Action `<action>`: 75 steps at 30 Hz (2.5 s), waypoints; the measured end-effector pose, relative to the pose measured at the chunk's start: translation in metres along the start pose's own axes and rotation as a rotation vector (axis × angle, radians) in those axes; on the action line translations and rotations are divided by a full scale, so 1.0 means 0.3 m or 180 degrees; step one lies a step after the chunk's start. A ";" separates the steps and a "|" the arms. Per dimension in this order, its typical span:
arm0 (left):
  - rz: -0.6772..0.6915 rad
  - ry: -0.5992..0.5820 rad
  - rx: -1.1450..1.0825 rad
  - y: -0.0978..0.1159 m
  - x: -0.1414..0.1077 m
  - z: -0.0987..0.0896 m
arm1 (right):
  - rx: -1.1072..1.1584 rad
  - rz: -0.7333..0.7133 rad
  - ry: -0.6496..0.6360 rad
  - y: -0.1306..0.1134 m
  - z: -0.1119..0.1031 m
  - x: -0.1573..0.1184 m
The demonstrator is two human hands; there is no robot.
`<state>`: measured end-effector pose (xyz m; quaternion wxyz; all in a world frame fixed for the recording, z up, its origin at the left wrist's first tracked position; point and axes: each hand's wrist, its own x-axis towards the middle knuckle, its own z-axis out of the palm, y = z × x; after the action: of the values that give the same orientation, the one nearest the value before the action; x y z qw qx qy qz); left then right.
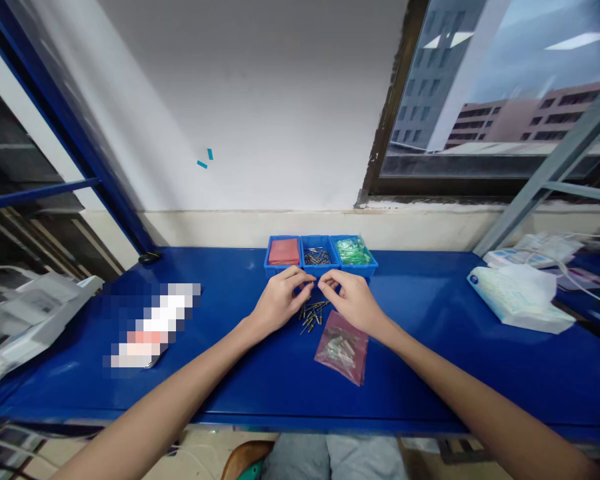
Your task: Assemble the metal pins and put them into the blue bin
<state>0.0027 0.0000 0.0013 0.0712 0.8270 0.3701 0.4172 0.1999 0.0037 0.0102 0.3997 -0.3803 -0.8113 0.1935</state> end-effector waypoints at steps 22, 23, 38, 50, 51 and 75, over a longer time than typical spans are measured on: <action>-0.0381 0.0493 0.0062 -0.054 0.015 -0.032 | -0.2358 -0.0393 0.0295 0.060 -0.035 0.157; -0.0318 0.0405 0.0188 -0.059 0.013 -0.033 | -0.2355 -0.0410 0.0291 0.050 -0.026 0.146; -0.0457 -0.1375 0.0579 -0.086 0.019 -0.080 | -0.1420 -0.0417 -0.0832 0.070 0.008 0.012; -0.0677 -0.1900 -0.0310 -0.112 0.024 -0.089 | -0.1467 -0.0517 -0.0896 0.052 0.028 -0.004; -0.0660 -0.1889 -0.0358 -0.113 0.023 -0.087 | -0.1469 -0.0523 -0.0890 0.053 0.030 -0.004; -0.0551 -0.1513 -0.0339 -0.119 0.032 -0.107 | -0.1261 -0.0560 -0.0763 0.053 0.020 0.004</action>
<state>-0.0373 0.0260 0.0128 0.2350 0.8622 0.3898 0.2223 0.2021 0.0147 -0.0026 0.2336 -0.3536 -0.9050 0.0388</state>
